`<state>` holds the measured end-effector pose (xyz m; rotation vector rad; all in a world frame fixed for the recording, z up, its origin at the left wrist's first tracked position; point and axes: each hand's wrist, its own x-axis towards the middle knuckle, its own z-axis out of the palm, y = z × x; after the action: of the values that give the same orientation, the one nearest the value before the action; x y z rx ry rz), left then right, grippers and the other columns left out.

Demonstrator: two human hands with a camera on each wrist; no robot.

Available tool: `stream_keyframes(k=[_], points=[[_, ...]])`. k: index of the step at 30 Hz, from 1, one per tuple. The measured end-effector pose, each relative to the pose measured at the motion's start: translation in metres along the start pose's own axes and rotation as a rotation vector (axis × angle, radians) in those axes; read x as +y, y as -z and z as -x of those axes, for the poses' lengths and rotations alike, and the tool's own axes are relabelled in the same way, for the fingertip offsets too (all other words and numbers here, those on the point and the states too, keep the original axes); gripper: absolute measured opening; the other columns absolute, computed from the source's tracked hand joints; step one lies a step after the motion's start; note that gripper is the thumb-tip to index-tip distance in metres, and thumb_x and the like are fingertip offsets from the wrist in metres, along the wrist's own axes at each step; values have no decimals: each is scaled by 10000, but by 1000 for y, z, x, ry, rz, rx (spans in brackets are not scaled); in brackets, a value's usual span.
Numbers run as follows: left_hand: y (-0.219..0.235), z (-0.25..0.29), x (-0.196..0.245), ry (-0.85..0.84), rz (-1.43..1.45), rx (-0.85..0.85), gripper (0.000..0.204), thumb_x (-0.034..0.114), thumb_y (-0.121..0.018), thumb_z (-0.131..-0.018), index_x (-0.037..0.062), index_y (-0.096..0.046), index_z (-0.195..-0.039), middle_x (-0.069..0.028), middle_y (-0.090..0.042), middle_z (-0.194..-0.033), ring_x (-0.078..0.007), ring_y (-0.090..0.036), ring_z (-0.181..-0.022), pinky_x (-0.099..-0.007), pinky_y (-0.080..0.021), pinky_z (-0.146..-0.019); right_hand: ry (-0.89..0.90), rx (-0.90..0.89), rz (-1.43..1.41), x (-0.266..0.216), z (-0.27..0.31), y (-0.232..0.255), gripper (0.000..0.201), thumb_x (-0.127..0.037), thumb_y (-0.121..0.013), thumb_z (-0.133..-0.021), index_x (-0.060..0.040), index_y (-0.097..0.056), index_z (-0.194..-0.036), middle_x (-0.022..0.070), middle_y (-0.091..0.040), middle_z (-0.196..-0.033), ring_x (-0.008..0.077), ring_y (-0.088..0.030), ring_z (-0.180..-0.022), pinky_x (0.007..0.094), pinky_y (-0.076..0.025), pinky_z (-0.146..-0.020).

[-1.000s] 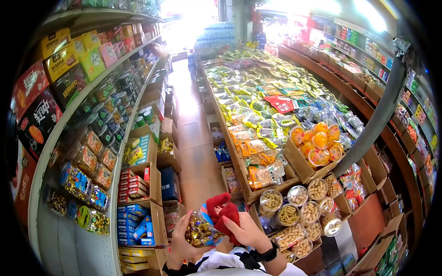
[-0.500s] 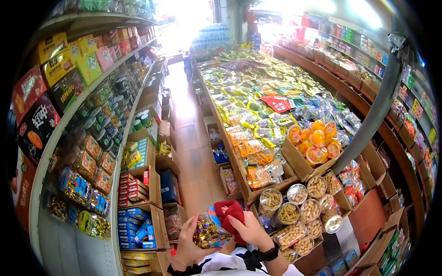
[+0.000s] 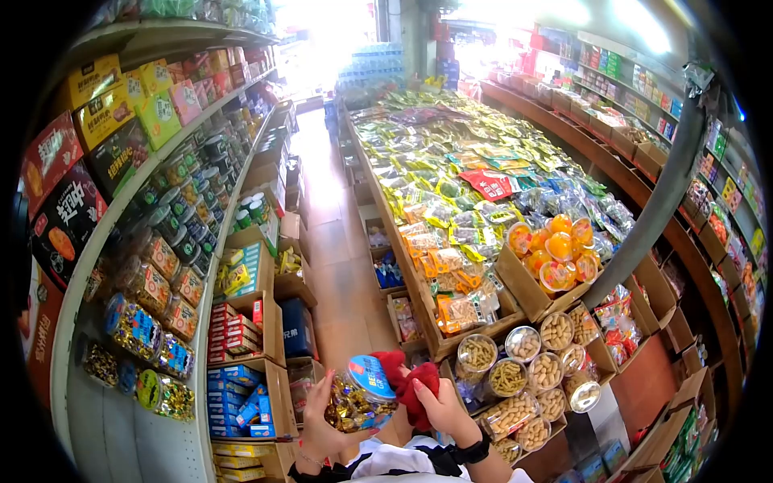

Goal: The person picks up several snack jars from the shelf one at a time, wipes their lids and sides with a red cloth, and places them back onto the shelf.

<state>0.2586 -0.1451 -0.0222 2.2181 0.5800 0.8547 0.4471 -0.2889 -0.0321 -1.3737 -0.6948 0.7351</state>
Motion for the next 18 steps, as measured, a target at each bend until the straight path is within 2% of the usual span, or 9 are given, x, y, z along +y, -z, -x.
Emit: stream_keyframes(k=[3, 6, 9, 12, 15, 18], points=[[-1, 2, 6, -43, -44, -88, 1093, 439, -916, -523, -35, -451, -1392, -216, -552, -1296, -355, -554, -1157, -438, -442, -996, -26, 11, 158, 2, -3, 5, 279, -220, -521, -994, 37, -597, -919, 22, -605, -729, 100, -512, -671, 285, -446, -622], [-6, -1, 12, -162, -96, -207, 1096, 413, -918, -538, -15, -429, -1421, -202, -535, -1323, -359, -544, -1177, -432, -419, -1027, -84, -107, 144, -7, -11, 7, 308, -223, -520, -993, 57, -620, -1073, 66, -652, -841, 100, -523, -719, 279, -460, -658], [-15, 2, 8, -67, 30, -179, 1092, 415, -917, -537, -20, -434, -1414, -216, -539, -1310, -362, -544, -1180, -435, -424, -1024, 120, -158, 69, -16, -18, -3, 373, -220, -514, -995, 60, -586, -1230, 80, -669, -984, 95, -521, -770, 262, -459, -677], [-15, -1, 3, -2, 26, -132, 1101, 390, -929, -522, -43, -431, -1403, -242, -551, -1271, -356, -565, -1162, -425, -457, -995, -88, -257, -33, -42, -7, -4, 404, -223, -511, -994, 54, -565, -1283, 73, -657, -1073, 90, -522, -840, 258, -460, -730], [-11, -5, -9, 16, -17, -64, 1102, 398, -930, -510, -64, -443, -1383, -236, -565, -1255, -348, -587, -1130, -420, -475, -968, -38, -294, -31, -25, -6, -2, 397, -220, -512, -990, 61, -576, -1264, 55, -656, -1077, 93, -531, -878, 269, -465, -782], [-6, -8, -10, 41, -64, 16, 1102, 434, -917, -501, -63, -460, -1372, -226, -584, -1255, -351, -601, -1092, -431, -477, -948, 49, -240, 18, -15, -5, -3, 378, -219, -525, -982, 61, -601, -1224, 62, -663, -1024, 78, -528, -829, 254, -459, -726]])
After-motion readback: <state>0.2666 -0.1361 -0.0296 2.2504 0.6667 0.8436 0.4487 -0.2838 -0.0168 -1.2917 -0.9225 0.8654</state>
